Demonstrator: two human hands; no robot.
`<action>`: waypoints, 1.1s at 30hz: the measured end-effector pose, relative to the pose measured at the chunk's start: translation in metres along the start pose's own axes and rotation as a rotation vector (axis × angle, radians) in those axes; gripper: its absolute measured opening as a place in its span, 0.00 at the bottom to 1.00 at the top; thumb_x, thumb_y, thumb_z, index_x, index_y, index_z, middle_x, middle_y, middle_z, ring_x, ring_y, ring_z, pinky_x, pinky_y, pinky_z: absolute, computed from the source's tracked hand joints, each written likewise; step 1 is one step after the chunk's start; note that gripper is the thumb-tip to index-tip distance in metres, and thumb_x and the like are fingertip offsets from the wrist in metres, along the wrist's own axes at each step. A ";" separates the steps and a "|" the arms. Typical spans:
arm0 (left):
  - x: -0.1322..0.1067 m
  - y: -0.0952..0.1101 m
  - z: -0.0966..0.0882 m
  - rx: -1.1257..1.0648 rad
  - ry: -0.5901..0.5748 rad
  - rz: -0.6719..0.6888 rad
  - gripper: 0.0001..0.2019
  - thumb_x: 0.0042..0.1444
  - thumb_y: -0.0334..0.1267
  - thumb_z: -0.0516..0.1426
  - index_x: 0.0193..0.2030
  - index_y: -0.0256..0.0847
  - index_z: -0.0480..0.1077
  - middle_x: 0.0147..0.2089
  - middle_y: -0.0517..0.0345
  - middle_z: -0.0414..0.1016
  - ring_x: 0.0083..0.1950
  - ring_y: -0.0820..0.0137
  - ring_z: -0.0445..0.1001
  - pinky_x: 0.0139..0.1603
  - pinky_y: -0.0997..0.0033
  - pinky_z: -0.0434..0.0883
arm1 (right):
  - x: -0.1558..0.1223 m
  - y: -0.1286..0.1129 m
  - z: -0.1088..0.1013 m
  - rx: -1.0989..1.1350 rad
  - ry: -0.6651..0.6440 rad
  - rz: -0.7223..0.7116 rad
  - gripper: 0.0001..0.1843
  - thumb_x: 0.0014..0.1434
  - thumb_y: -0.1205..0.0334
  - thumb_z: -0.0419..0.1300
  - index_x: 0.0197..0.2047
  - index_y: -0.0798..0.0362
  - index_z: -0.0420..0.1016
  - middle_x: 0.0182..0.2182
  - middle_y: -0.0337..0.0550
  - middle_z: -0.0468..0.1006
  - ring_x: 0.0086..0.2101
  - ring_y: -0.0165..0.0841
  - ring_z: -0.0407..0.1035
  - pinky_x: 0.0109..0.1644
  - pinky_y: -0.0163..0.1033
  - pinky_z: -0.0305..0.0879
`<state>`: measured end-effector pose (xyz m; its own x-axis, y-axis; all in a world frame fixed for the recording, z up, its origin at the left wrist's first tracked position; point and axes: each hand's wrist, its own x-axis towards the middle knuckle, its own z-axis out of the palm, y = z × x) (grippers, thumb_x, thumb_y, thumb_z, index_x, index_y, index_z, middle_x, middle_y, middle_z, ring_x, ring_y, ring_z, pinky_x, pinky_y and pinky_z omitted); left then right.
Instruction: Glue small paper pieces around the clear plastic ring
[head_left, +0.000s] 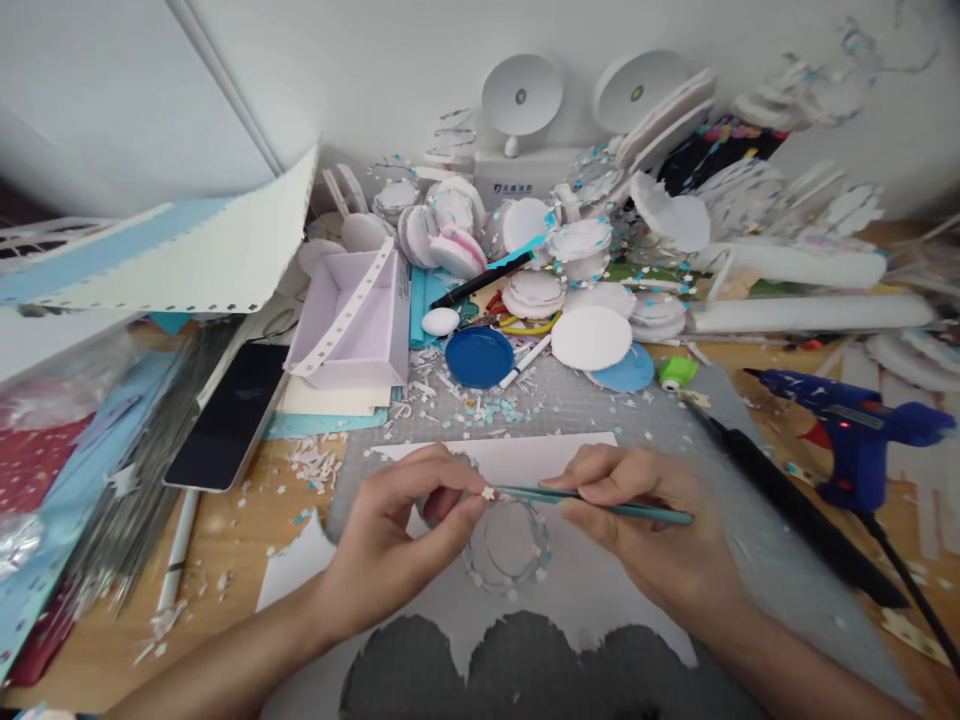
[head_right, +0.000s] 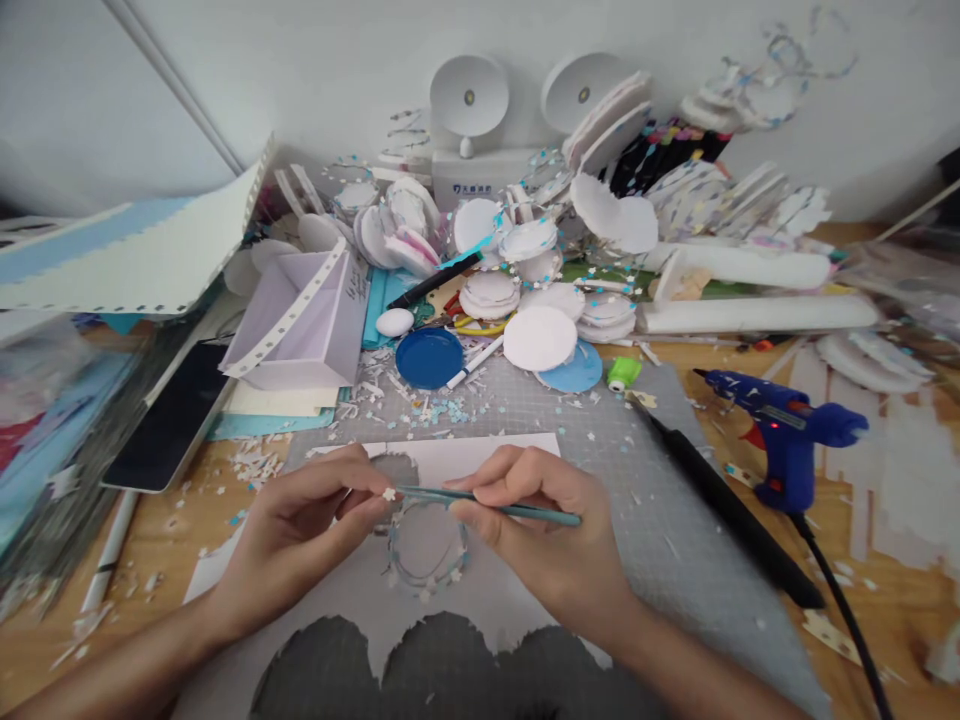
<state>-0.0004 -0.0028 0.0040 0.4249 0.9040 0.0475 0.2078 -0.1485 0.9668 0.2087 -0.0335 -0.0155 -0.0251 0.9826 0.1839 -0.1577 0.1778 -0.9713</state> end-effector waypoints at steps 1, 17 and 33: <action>0.000 0.000 0.000 -0.016 -0.007 -0.007 0.05 0.57 0.32 0.56 0.36 0.37 0.75 0.26 0.57 0.67 0.29 0.71 0.65 0.29 0.71 0.62 | 0.000 0.000 0.000 -0.008 -0.004 -0.008 0.13 0.51 0.77 0.64 0.32 0.46 0.74 0.32 0.34 0.78 0.36 0.27 0.75 0.39 0.32 0.73; 0.002 0.001 0.000 0.024 -0.023 0.003 0.06 0.58 0.34 0.57 0.34 0.36 0.75 0.26 0.56 0.69 0.28 0.71 0.66 0.29 0.71 0.63 | -0.003 -0.001 -0.001 0.025 0.001 0.049 0.12 0.51 0.76 0.64 0.32 0.47 0.72 0.32 0.37 0.77 0.35 0.30 0.74 0.37 0.35 0.72; 0.012 0.010 -0.030 0.346 0.206 0.110 0.13 0.62 0.36 0.51 0.26 0.40 0.66 0.25 0.60 0.65 0.30 0.70 0.64 0.34 0.70 0.62 | 0.006 -0.018 -0.014 -0.032 0.195 -0.129 0.08 0.53 0.70 0.64 0.31 0.47 0.72 0.31 0.36 0.74 0.35 0.31 0.73 0.40 0.38 0.71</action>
<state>-0.0197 0.0181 0.0221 0.2832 0.9314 0.2287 0.4697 -0.3426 0.8136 0.2248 -0.0300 0.0009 0.1847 0.9428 0.2774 -0.1161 0.3012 -0.9465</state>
